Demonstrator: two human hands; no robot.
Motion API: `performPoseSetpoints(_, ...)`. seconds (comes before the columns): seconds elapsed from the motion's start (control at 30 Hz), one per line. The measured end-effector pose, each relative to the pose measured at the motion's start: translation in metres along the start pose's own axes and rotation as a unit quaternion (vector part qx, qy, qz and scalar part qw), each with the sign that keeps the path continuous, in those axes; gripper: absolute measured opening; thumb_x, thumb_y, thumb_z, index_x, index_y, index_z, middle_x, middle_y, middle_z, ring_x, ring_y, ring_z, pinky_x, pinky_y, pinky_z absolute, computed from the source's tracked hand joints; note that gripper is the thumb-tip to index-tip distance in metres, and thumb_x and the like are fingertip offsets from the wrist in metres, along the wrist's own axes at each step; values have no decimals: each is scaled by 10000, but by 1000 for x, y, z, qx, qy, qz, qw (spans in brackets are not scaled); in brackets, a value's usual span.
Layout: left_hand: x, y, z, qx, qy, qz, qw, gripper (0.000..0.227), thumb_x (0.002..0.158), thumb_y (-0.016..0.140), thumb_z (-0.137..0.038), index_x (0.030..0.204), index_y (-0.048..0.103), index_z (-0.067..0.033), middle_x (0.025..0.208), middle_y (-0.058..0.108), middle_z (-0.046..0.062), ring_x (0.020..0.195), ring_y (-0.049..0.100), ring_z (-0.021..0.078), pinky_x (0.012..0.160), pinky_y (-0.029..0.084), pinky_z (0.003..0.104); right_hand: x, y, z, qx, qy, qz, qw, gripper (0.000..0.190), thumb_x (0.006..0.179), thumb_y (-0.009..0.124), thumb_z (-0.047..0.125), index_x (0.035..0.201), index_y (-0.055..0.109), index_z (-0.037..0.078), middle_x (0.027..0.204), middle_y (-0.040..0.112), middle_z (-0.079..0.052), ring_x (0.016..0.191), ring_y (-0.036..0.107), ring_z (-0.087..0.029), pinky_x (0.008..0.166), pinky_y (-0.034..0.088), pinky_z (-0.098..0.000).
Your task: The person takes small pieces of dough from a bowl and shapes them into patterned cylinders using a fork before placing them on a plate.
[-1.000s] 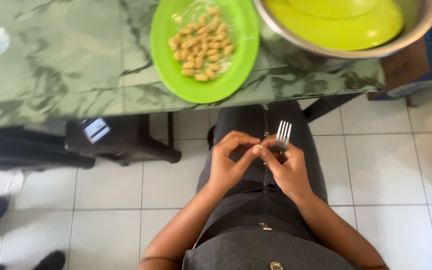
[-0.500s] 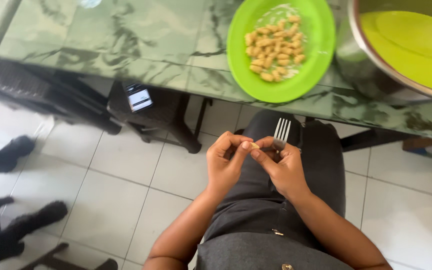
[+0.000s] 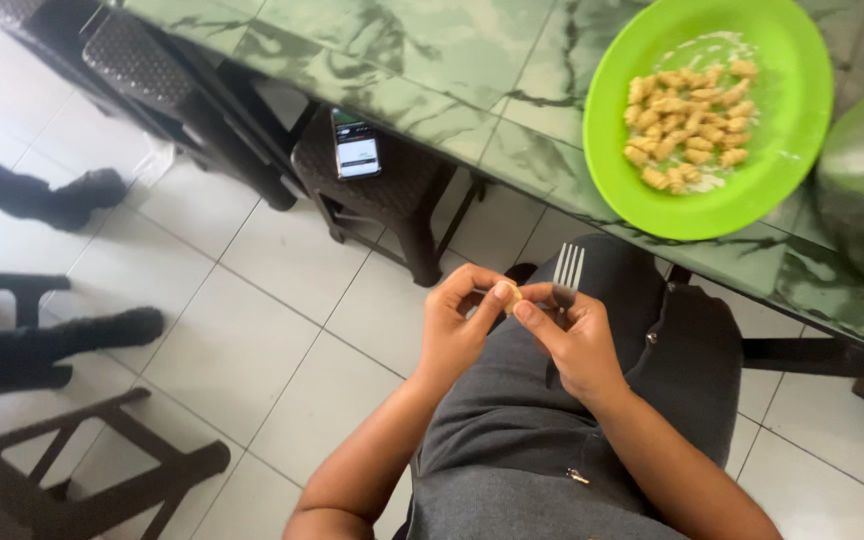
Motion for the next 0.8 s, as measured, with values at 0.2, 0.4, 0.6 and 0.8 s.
performPoseSetpoints(0.2, -3, -2, -13, 93, 81, -35, 992, 97, 997, 677, -70, 943, 672, 11, 899, 659, 65, 797, 658, 137, 699, 530, 258, 12, 6, -11, -30, -16, -1, 999, 139, 961, 707, 124, 990, 732, -9, 786, 681, 34, 540, 406, 10, 460, 273, -187)
performPoseSetpoints(0.4, 4, 1, -32, 132, 136, -36, 981, 87, 993, 692, -66, 940, 678, 2, 921, 654, 76, 791, 647, 155, 707, 534, 265, 10, 11, 17, -97, -91, 35, 991, 142, 1003, 694, 116, 1061, 733, -7, 872, 720, -13, 726, 606, 10, 593, 419, -173)
performPoseSetpoints(0.6, 20, 1, -33, 62, 90, -33, 993, 71, 1005, 670, -68, 1003, 676, 2, 934, 714, 50, 865, 690, 121, 800, 554, 252, 11, 12, 48, -9, -86, 68, 994, 315, 1037, 455, 208, 1297, 575, 78, 945, 649, 7, 546, 383, 31, 474, 320, -153)
performPoseSetpoints(0.8, 18, 4, -30, 22, 95, -49, 994, 67, 1019, 678, -54, 1019, 646, 5, 950, 687, 41, 889, 670, 112, 839, 548, 255, 14, 5, 27, -69, -102, 93, 988, 213, 1106, 466, 167, 1108, 616, 15, 864, 627, -16, 577, 390, -11, 497, 350, -193)
Point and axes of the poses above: each hand's wrist, its own x-axis towards the middle knuckle, its own y-axis out of the palm, z = x × y, the point moved 6 cm from there along x, towards the middle knuckle
